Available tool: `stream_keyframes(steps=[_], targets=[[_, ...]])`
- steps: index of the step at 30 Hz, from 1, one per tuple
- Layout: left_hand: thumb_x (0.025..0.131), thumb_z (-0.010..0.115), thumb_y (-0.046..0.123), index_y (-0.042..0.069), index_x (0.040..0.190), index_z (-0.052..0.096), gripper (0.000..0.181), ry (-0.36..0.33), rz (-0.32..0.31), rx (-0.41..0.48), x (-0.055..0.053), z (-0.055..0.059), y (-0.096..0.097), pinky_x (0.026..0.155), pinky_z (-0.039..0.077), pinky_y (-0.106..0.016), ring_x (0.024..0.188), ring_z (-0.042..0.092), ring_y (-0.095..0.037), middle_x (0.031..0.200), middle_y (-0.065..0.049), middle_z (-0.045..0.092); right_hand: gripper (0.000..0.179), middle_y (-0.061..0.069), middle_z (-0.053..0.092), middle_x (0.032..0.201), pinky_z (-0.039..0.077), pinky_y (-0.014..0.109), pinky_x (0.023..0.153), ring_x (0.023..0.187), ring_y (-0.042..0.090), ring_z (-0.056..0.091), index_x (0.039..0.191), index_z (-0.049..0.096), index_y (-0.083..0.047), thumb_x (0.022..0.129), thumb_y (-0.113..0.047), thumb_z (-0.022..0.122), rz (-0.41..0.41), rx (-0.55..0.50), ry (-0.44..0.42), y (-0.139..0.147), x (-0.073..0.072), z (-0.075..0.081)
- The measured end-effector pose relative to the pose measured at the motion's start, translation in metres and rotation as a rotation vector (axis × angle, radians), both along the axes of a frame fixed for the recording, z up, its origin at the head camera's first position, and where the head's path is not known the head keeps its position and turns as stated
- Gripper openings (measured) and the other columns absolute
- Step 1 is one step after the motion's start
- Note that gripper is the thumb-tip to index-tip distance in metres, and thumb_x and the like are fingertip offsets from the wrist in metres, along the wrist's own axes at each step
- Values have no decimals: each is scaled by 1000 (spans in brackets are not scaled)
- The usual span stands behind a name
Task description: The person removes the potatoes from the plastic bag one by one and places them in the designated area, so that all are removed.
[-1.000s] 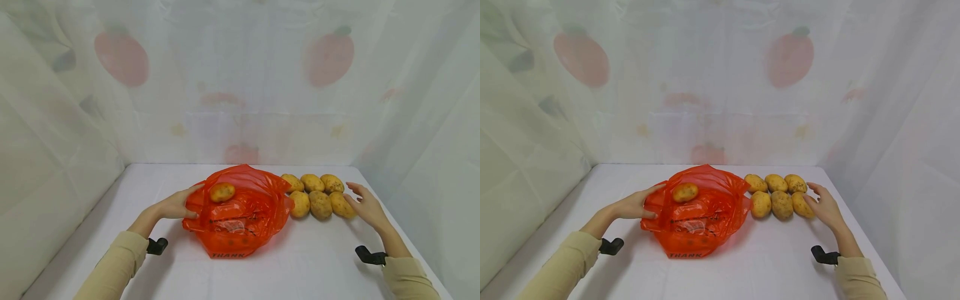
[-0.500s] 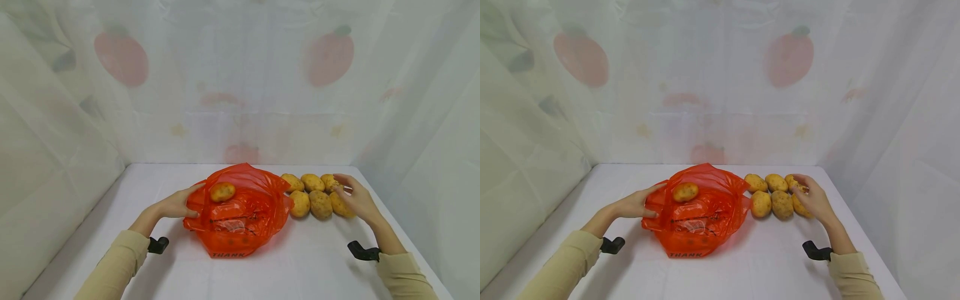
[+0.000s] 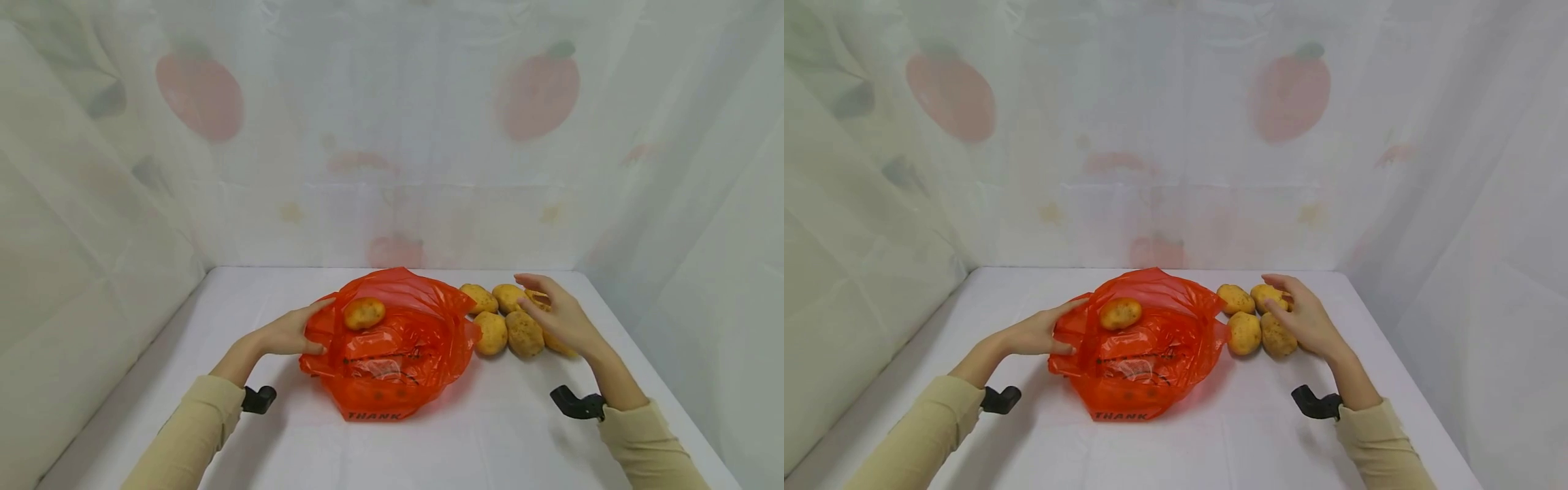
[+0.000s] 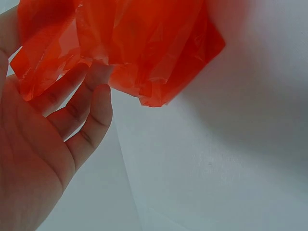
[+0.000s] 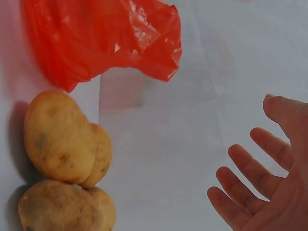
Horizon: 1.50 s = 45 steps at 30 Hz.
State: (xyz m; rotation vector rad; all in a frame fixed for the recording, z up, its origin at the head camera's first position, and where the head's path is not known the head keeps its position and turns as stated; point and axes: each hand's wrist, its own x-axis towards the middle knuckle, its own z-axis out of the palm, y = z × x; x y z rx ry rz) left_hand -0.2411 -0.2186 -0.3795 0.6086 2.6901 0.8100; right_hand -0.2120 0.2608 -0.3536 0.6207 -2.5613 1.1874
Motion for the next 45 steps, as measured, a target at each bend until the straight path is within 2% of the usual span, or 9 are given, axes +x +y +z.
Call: stream_keyframes(steps=[7, 14, 20, 26, 33, 35, 37, 39, 45], targets=[[75, 73, 23, 24, 147, 22, 88, -9, 9, 7, -1, -1, -1, 100, 35, -55, 126, 38, -33, 143, -11, 36, 47, 17, 45, 135, 35, 55, 99, 123, 34, 41, 134, 41, -3, 93, -21, 55, 43, -34, -59, -16, -2, 9], [75, 73, 23, 24, 147, 22, 88, -5, 5, 3, 0, 0, 0, 101, 33, -55, 127, 37, -33, 144, -11, 36, 50, 9, 43, 139, 40, 52, 97, 124, 31, 42, 137, 40, -14, 92, -28, 56, 76, -80, -157, -34, -3, 17], [75, 73, 23, 24, 147, 22, 88, -13, 11, 8, 1, 2, 0, 99, 35, -56, 127, 37, -34, 144, -12, 35, 52, 8, 44, 137, 39, 48, 100, 124, 27, 43, 136, 41, -12, 91, -30, 58, 140, -66, -109, -50, -8, 24], [75, 73, 23, 26, 147, 21, 89, -29, 22, 2, 1, 2, 1, 99, 37, -54, 126, 37, -33, 145, -11, 34, 49, 9, 46, 135, 39, 48, 100, 123, 28, 44, 134, 43, -10, 90, -20, 60, 196, -78, -62, -67, -15, 30], [75, 74, 23, 25, 147, 22, 89, -24, 19, 0, 1, 3, 2, 98, 38, -53, 124, 40, -31, 142, -11, 37, 50, 11, 42, 137, 48, 48, 89, 122, 33, 44, 137, 40, -13, 90, -14, 58, 245, -85, -114, -87, -16, 34], [75, 74, 23, 24, 147, 22, 89, -18, 16, 0, 1, 3, 3, 97, 38, -52, 123, 41, -31, 141, -11, 38, 50, 11, 43, 137, 48, 47, 89, 121, 32, 45, 137, 40, -12, 91, -15, 58, 263, -72, -107, -93, -18, 34], [75, 73, 22, 23, 147, 23, 88, -14, 13, 1, 1, 4, 3, 98, 38, -52, 123, 41, -30, 141, -11, 38, 49, 12, 44, 136, 42, 47, 96, 121, 29, 46, 136, 41, -10, 91, -17, 58, 285, -62, -76, -99, -20, 35], [75, 73, 21, 22, 147, 23, 88, -13, 10, 2, 1, 4, 4, 98, 38, -52, 123, 41, -30, 141, -11, 38, 48, 12, 46, 135, 41, 47, 98, 120, 28, 47, 135, 42, -9, 91, -17, 58, 310, -66, -66, -104, -22, 36], [75, 73, 21, 21, 147, 22, 88, -16, 5, -2, 1, 4, 4, 99, 37, -53, 125, 39, -32, 143, -12, 37, 46, 8, 48, 134, 43, 45, 97, 121, 26, 48, 134, 43, -10, 91, -16, 58, 373, -107, -79, -123, -26, 38]])
